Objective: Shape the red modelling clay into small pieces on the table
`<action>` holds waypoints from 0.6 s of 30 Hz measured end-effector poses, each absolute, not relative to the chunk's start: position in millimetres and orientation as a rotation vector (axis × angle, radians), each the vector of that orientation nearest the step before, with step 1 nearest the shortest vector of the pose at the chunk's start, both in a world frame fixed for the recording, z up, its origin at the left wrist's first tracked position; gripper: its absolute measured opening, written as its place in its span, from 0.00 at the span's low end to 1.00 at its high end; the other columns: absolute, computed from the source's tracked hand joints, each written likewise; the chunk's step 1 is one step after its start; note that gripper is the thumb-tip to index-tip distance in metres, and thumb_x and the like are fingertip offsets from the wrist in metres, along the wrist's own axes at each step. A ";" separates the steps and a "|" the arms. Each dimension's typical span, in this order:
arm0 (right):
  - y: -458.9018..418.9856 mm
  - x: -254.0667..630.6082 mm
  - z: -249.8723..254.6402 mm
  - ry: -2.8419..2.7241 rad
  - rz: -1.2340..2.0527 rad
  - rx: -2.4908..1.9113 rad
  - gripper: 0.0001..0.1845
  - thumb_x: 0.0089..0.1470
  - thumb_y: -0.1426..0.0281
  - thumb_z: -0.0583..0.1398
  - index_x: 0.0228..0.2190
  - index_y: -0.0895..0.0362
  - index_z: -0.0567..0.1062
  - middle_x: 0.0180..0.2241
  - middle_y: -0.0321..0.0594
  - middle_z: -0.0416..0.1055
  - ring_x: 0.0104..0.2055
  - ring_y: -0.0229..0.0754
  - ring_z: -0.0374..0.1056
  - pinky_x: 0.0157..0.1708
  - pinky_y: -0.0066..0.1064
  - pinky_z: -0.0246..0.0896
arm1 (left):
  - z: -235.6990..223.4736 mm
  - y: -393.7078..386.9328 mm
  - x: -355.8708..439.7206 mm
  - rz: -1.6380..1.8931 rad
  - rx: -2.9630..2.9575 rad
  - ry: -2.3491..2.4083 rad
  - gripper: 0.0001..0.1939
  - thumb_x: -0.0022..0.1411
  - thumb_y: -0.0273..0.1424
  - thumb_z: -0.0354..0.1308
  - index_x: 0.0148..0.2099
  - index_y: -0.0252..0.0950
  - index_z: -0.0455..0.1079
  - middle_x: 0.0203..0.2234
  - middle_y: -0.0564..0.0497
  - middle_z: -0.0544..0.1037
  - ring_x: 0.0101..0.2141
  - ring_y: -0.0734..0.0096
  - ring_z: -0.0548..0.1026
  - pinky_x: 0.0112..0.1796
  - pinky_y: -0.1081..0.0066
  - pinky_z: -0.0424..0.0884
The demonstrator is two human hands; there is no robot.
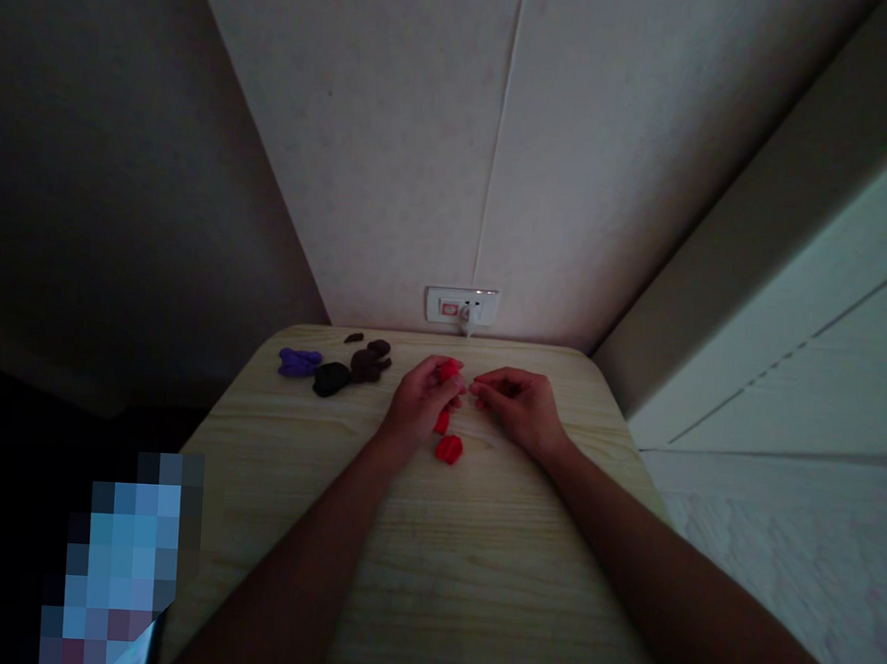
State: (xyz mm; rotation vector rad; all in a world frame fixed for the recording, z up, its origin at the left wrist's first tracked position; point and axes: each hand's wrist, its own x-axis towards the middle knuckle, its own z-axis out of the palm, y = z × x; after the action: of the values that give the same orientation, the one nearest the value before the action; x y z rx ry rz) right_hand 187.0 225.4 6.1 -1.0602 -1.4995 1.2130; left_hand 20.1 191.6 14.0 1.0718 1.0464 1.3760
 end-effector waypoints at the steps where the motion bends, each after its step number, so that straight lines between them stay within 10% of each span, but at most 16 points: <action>1: 225.6 186.9 6.0 -1.495 1.207 -1.051 0.21 0.42 0.53 0.72 0.30 0.57 0.82 0.24 0.41 0.79 0.23 0.41 0.72 0.26 0.32 0.70 | 13.9 191.7 20.1 1.377 1.070 1.055 0.16 0.54 0.36 0.67 0.44 0.35 0.73 0.25 0.54 0.75 0.24 0.75 0.72 0.27 0.75 0.66; 10: 230.1 190.7 -0.5 -1.614 1.104 -1.030 0.22 0.58 0.52 0.61 0.38 0.58 0.83 0.19 0.35 0.72 0.22 0.38 0.67 0.24 0.29 0.63 | 16.3 190.9 21.1 1.402 1.068 1.086 0.21 0.50 0.34 0.72 0.47 0.35 0.76 0.29 0.53 0.76 0.27 0.75 0.73 0.31 0.73 0.71; 18: 230.2 187.5 -0.1 -1.546 1.141 -1.040 0.20 0.54 0.54 0.65 0.39 0.57 0.82 0.20 0.36 0.73 0.21 0.38 0.66 0.22 0.29 0.62 | 12.4 192.5 17.7 1.360 1.107 1.057 0.17 0.58 0.38 0.64 0.47 0.34 0.76 0.31 0.48 0.81 0.26 0.74 0.73 0.29 0.74 0.67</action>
State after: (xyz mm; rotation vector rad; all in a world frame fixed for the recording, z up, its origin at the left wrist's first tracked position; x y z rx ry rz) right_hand 187.5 230.2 -0.1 -1.0404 -1.5464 1.1407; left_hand 17.7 192.5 12.4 1.1074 1.0572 1.3596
